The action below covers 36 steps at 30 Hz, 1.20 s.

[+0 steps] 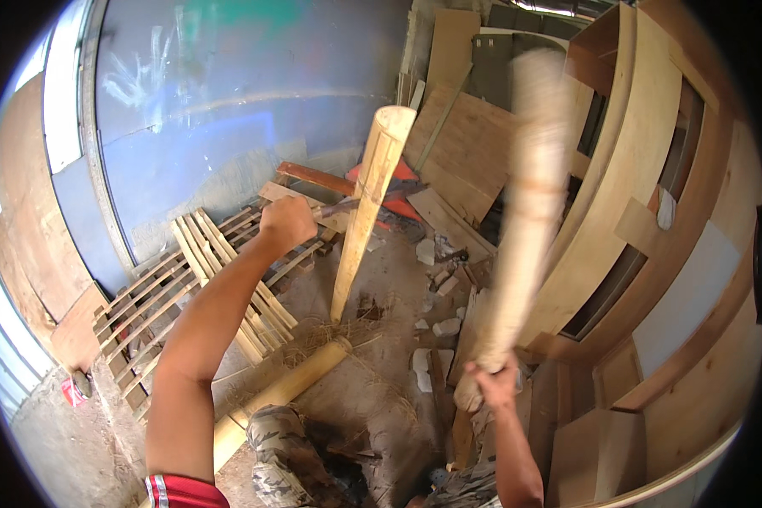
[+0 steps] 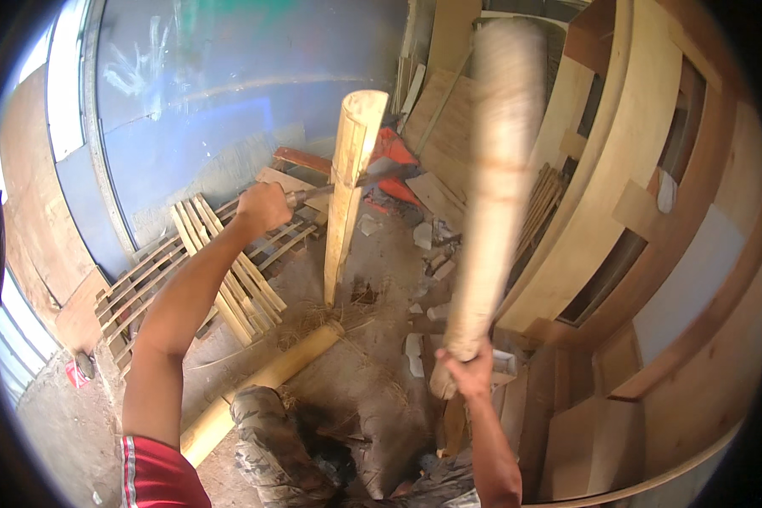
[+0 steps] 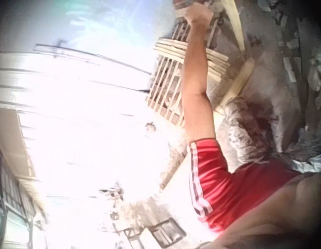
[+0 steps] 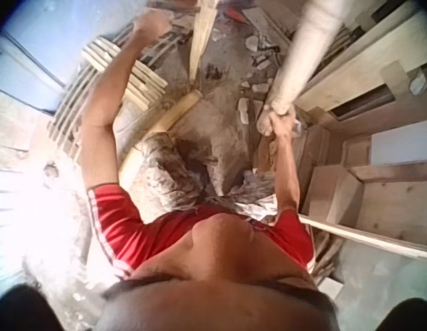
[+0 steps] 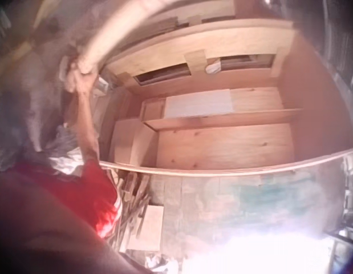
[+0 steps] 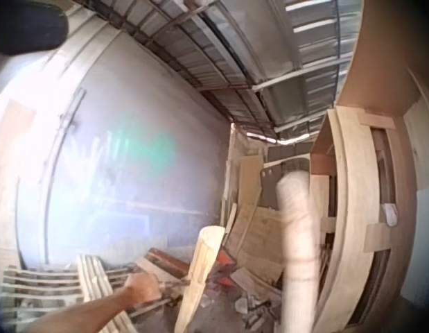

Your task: The person splits a bamboo segment into thin strips using a metal wedge and a wooden mallet. The person repeatedly positions the wedge and strikes it to separate the bamboo, then gathers the resulting strips.

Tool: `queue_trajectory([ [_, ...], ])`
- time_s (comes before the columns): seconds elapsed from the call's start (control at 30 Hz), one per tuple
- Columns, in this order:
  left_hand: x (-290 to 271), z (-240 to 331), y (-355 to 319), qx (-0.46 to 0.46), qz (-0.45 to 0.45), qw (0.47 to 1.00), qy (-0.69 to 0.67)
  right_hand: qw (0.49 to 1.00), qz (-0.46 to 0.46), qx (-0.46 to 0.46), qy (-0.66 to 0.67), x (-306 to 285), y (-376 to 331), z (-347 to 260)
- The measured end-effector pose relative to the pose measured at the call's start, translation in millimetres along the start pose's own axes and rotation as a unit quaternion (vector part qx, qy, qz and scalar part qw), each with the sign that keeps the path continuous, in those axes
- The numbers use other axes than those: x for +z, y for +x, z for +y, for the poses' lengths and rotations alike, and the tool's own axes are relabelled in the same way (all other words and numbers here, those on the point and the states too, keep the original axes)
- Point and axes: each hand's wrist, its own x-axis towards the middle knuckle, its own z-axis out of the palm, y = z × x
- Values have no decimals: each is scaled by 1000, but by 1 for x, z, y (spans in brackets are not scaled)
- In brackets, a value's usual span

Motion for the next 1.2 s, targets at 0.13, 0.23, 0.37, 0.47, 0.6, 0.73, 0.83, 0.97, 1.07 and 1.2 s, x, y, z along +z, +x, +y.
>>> queue_trajectory([
  [0.13,3,-2,-8,5,-19,1000,18,979,3,-135,153,19,20,-68],
  [0.23,-6,31,-8,32,-34,999,20,998,5,-49,-43,-2,-44,63],
  [0.37,-12,5,-7,23,-9,999,25,951,-71,289,-82,-1,-75,28],
  [0.47,-16,0,-4,19,-17,999,29,997,33,71,-21,-17,-45,9],
  [0.6,-8,-3,-13,17,-32,999,33,981,27,-132,141,-4,14,-66],
  [0.73,-8,9,-16,36,-37,998,38,997,54,-27,-49,37,-30,34],
  [0.83,-19,11,-18,63,-34,994,78,958,-111,259,-56,24,-59,68],
  [0.97,-18,7,-17,61,-21,994,93,980,-50,189,-20,28,-68,23],
  [1.07,-10,6,-17,52,-40,994,85,995,3,42,94,21,-22,-29],
  [1.2,9,13,-11,42,-18,998,49,979,67,-106,161,34,1,-55],
])
